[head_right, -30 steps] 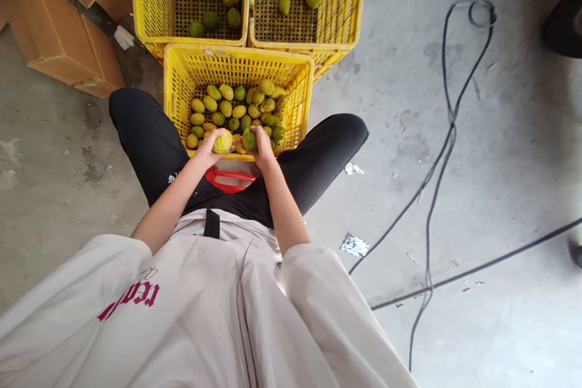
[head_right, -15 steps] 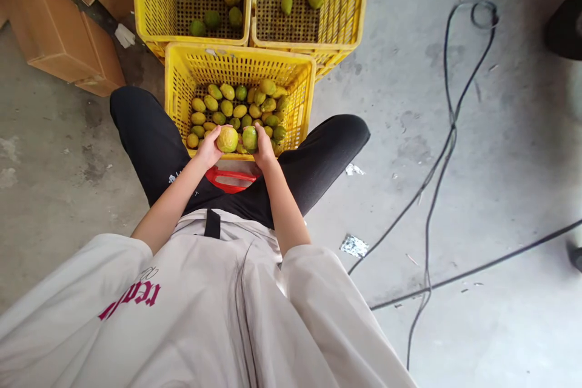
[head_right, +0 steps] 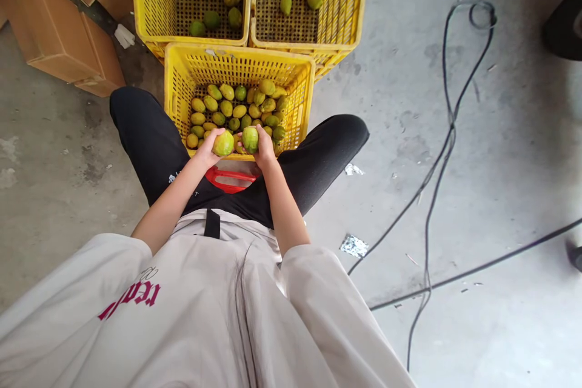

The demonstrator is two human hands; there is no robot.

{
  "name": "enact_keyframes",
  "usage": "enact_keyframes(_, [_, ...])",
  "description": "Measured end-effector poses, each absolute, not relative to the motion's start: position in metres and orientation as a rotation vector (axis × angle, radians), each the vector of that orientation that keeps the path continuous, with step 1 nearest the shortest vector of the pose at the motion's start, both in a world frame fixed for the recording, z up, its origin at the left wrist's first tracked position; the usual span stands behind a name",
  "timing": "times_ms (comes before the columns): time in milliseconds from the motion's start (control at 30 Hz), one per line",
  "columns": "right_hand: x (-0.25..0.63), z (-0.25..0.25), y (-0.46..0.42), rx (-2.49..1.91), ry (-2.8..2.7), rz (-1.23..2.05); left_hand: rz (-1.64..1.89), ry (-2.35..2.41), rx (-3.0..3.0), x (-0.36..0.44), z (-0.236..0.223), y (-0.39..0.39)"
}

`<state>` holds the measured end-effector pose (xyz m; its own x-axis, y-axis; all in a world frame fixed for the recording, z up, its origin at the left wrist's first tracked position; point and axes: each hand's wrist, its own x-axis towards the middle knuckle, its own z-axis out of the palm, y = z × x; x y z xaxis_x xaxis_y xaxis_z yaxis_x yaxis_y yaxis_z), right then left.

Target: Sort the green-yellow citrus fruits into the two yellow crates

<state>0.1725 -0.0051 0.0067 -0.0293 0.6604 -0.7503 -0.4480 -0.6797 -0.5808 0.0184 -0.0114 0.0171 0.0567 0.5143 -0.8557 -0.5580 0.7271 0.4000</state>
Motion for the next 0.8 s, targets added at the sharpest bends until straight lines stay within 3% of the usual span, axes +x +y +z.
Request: enact_keyframes(800, [0.1746,0.0083,-0.0038,-1.549,-0.181,1.766,0.866,1.446,-0.042,0.0147,0.0155,-0.0112])
